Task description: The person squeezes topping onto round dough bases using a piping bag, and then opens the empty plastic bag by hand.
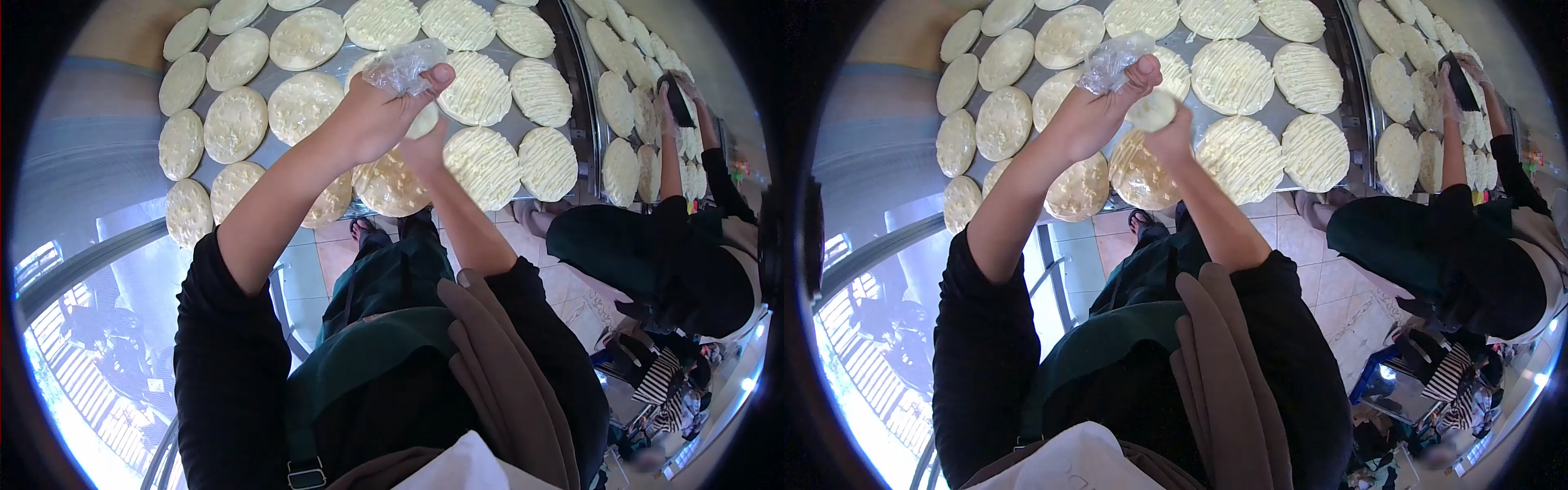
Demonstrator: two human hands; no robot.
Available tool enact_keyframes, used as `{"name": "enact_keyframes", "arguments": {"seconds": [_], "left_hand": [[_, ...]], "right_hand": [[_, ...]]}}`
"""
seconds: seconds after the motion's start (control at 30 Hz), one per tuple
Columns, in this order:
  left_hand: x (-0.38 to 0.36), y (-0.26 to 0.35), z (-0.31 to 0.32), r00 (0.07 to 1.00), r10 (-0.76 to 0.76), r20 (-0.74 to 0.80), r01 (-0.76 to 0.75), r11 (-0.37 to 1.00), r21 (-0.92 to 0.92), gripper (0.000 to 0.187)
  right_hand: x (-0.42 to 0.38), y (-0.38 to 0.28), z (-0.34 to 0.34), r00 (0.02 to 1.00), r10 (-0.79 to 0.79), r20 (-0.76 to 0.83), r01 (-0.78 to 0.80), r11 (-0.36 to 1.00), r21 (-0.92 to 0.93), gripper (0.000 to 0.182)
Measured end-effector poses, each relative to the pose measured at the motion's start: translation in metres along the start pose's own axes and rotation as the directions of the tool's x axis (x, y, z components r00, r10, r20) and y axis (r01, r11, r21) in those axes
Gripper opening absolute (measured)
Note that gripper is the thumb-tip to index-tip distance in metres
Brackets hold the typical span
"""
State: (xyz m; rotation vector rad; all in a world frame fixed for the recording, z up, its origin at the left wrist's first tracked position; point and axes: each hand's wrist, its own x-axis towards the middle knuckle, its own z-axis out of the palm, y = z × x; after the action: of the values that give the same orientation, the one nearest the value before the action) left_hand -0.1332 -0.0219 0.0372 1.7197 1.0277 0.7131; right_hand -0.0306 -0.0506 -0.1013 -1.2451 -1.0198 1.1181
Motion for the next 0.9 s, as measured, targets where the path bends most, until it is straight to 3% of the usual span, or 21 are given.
{"name": "enact_keyframes", "arguments": {"seconds": [0.07,0.17,0.2,0.3,0.4,0.5,0.6,0.67,0.8,0.9], "left_hand": [[-0.003,0.0,0.001,0.999,-0.009,0.046,0.007,0.998,0.055,0.049],[-0.007,0.002,0.004,0.999,0.01,0.05,-0.014,0.998,0.066,0.049],[-0.007,0.004,0.005,0.999,0.023,0.041,-0.025,0.998,0.056,0.049],[0.0,0.004,0.007,1.0,0.021,0.022,-0.02,0.999,-0.026,0.048],[0.002,0.002,0.014,0.996,0.066,-0.057,-0.069,0.996,-0.058,0.048],[-0.004,0.006,0.012,0.999,0.034,0.033,-0.034,0.999,-0.003,0.048],[-0.01,0.009,0.014,0.994,-0.06,0.095,0.051,0.994,0.095,0.046],[-0.006,0.009,0.015,0.997,0.016,0.073,-0.016,1.0,-0.004,0.047],[0.004,0.003,0.018,0.999,0.045,0.029,-0.044,0.998,-0.054,0.047],[0.0,0.005,0.017,0.997,-0.011,0.07,0.012,1.0,-0.016,0.046]], "right_hand": [[-0.031,-0.013,0.017,0.993,0.118,-0.009,-0.118,0.993,-0.002,0.027],[-0.048,-0.002,0.019,0.998,0.01,0.065,-0.02,0.989,0.15,0.027],[-0.04,-0.002,0.013,0.993,0.117,0.031,-0.117,0.993,0.008,0.028],[0.001,-0.001,-0.01,0.998,0.031,0.046,-0.031,1.0,0.006,0.032],[0.001,0.0,-0.013,0.998,0.042,0.038,-0.043,0.998,0.043,0.032],[-0.044,-0.012,0.007,1.0,-0.007,0.005,0.007,0.999,-0.037,0.029],[-0.059,0.002,0.015,0.993,-0.108,-0.048,0.112,0.988,0.105,0.024],[-0.037,-0.006,-0.001,0.998,-0.057,-0.025,0.057,0.998,-0.004,0.023],[0.006,0.001,-0.024,0.997,-0.077,0.004,0.076,0.996,0.035,0.025],[-0.029,0.002,-0.012,0.987,0.15,0.049,-0.148,0.988,-0.054,0.03]]}}
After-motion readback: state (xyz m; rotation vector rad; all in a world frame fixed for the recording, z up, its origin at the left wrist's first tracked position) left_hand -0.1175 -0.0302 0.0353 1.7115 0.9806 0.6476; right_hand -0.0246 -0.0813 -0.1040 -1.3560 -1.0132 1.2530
